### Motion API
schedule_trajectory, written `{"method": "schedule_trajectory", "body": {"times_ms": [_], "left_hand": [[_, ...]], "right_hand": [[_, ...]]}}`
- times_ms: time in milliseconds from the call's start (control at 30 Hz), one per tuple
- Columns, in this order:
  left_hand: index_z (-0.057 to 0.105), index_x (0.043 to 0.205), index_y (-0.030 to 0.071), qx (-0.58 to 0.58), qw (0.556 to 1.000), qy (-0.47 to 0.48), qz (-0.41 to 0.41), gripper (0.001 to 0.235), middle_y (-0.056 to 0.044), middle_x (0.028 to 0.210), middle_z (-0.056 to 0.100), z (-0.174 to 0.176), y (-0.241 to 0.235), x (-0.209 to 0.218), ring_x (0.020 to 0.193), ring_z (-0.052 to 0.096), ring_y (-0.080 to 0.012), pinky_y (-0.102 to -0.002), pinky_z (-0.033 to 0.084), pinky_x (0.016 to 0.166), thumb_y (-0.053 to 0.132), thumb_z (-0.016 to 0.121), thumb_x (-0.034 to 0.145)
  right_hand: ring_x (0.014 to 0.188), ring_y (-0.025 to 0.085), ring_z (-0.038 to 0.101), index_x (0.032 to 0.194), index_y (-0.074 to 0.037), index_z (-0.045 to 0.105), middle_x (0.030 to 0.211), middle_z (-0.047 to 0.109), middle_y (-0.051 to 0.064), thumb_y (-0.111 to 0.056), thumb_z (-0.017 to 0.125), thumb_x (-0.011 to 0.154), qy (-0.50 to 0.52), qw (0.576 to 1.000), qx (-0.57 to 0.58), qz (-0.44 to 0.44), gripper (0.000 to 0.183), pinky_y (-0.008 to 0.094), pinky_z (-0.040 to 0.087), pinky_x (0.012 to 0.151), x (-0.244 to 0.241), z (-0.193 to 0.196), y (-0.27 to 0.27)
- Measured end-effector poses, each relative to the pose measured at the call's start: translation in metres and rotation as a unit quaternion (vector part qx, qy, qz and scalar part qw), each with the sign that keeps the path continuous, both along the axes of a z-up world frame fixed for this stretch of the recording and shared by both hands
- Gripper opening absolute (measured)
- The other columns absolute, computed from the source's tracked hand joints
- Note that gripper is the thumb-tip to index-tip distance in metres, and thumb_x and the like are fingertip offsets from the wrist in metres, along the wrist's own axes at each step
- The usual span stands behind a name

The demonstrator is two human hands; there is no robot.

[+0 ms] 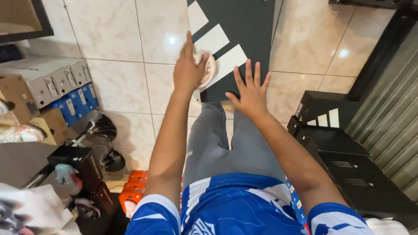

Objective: Cleaning shoe boxes with a cloth and organizing them in a warehouse storage area.

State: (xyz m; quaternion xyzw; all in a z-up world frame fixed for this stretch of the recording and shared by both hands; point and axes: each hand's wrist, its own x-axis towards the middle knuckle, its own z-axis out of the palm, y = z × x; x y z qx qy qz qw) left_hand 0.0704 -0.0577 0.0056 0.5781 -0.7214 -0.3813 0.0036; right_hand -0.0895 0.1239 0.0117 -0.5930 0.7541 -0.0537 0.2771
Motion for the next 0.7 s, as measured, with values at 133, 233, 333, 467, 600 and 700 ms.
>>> {"method": "schedule_trajectory", "body": {"times_ms": [133, 233, 333, 467, 600, 700], "left_hand": [[0.030, 0.159, 0.028, 0.049, 0.999, -0.008, 0.014, 0.063, -0.013, 0.126, 0.075, -0.007, 0.002, 0.011, 0.098, 0.076, -0.0350, -0.040, 0.058, 0.076, 0.055, 0.048, 0.104], [0.017, 0.163, 0.015, 0.087, 0.996, -0.024, 0.015, 0.071, -0.022, 0.134, 0.068, 0.003, 0.013, 0.014, 0.101, 0.075, -0.0363, -0.042, 0.060, 0.080, 0.048, 0.045, 0.106], [0.001, 0.161, -0.005, 0.149, 0.981, -0.108, -0.059, 0.088, -0.022, 0.102, 0.075, 0.020, 0.047, 0.024, 0.076, 0.075, -0.0296, -0.038, 0.059, 0.065, 0.047, 0.045, 0.106], [0.062, 0.131, 0.011, 0.101, 0.971, -0.087, -0.201, 0.047, -0.011, 0.110, 0.072, 0.052, 0.068, 0.038, 0.092, 0.069, -0.0309, -0.041, 0.055, 0.074, 0.031, 0.061, 0.089], [0.071, 0.129, 0.008, 0.014, 0.994, -0.061, -0.089, 0.041, -0.024, 0.133, 0.062, 0.094, -0.001, 0.033, 0.104, 0.068, -0.0497, -0.061, 0.057, 0.084, 0.028, 0.067, 0.093], [0.029, 0.163, 0.014, 0.016, 0.996, -0.080, -0.038, 0.077, -0.017, 0.165, 0.032, 0.059, -0.063, 0.039, 0.125, 0.063, -0.0500, -0.064, 0.053, 0.104, 0.033, 0.068, 0.099]], "right_hand": [[0.156, 0.047, -0.007, 0.169, -0.012, 0.025, 0.172, -0.001, 0.021, -0.059, 0.057, 0.101, -0.015, 1.000, 0.021, 0.018, 0.088, 0.075, -0.006, 0.116, -0.014, 0.005, -0.003], [0.157, 0.043, -0.006, 0.167, -0.015, 0.029, 0.173, 0.002, 0.017, -0.057, 0.056, 0.099, -0.020, 0.997, -0.004, 0.070, 0.084, 0.080, 0.000, 0.114, -0.040, 0.007, -0.015], [0.156, 0.044, -0.009, 0.162, -0.037, 0.032, 0.175, 0.005, 0.005, -0.053, 0.050, 0.095, -0.031, 0.991, 0.055, 0.121, 0.071, 0.083, -0.012, 0.110, -0.058, 0.016, -0.014], [0.157, 0.050, -0.001, 0.167, -0.022, 0.035, 0.172, 0.001, 0.019, -0.011, 0.071, 0.099, 0.030, 0.995, -0.001, -0.093, 0.078, 0.075, 0.002, 0.120, -0.057, 0.028, 0.004], [0.161, 0.045, -0.005, 0.171, -0.033, -0.006, 0.174, -0.011, 0.019, -0.023, 0.074, 0.118, -0.235, 0.843, -0.105, -0.472, 0.096, 0.067, 0.005, 0.129, -0.039, -0.034, 0.052], [0.155, 0.058, 0.005, 0.167, -0.028, -0.003, 0.170, -0.007, 0.029, -0.050, 0.063, 0.115, -0.478, 0.648, -0.071, -0.589, 0.086, 0.082, 0.030, 0.107, -0.008, -0.027, 0.051]]}}
